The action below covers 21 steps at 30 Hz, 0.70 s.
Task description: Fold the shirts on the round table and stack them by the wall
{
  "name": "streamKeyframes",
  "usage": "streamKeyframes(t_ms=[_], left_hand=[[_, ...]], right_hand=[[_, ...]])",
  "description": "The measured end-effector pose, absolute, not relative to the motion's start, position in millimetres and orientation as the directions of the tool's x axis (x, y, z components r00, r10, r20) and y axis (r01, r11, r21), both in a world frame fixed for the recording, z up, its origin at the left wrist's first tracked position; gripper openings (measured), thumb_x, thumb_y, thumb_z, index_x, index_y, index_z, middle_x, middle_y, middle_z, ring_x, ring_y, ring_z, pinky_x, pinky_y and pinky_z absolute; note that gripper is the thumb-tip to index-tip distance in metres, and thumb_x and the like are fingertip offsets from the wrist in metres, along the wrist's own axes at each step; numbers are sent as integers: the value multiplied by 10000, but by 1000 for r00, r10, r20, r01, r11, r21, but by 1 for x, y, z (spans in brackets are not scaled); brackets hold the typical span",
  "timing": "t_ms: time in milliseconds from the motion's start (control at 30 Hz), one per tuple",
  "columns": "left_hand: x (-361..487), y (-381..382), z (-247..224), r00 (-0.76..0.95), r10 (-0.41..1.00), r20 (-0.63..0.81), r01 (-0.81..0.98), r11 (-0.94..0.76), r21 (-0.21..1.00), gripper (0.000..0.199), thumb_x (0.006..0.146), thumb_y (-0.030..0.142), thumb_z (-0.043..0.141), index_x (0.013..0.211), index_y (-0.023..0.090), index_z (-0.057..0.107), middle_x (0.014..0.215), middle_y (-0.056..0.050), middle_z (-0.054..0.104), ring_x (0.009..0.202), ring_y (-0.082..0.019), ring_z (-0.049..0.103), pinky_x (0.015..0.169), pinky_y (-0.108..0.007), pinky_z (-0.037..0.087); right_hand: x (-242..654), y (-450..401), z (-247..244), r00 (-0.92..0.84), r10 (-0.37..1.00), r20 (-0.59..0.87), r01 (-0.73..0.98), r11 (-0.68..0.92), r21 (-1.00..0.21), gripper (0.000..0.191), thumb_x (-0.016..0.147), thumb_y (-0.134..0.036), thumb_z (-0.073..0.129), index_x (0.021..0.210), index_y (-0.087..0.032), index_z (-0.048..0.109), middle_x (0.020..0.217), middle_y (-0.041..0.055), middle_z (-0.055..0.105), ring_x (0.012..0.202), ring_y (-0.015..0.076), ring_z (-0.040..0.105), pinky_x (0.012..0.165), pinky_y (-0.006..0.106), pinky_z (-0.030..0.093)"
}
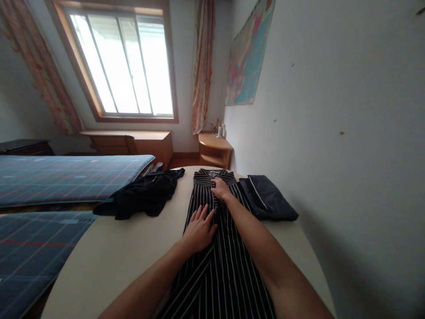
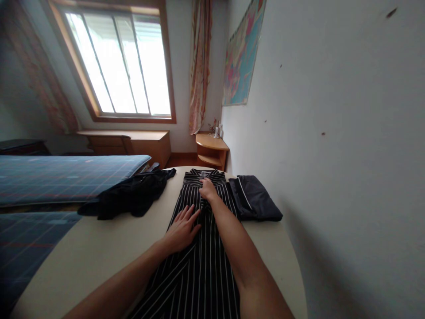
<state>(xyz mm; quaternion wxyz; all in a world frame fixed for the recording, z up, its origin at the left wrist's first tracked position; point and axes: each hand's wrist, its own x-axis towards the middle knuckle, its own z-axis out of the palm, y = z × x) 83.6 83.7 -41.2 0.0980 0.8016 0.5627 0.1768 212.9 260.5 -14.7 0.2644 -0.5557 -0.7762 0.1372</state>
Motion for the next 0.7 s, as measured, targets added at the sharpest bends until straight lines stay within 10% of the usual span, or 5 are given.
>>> streamKeyframes(t_ms=[333, 700], left_hand=[[65, 98, -44, 346, 933, 100, 881, -360, 307, 623, 984, 505, 394, 1542, 237, 325, 1631, -102, 215, 1508, -327, 126, 1201, -535, 154], [47, 124, -41, 355, 926, 130, 876, -378, 299, 578, 984, 472, 410, 1503, 218, 395, 1608, -102, 297, 1500, -293, 193, 1201, -481, 185]], right_hand=[[244, 204, -5, -250, 944, 214, 892, 311, -329, 340, 950, -334, 479, 1164, -162, 679, 1180, 154, 673, 1116, 269, 622, 985, 368, 447], [248, 166, -49, -376, 918, 126, 864, 397, -311, 722, 970, -599, 374, 1561, -194, 281, 1626, 116, 218, 1503, 337, 150, 1190, 562, 115]])
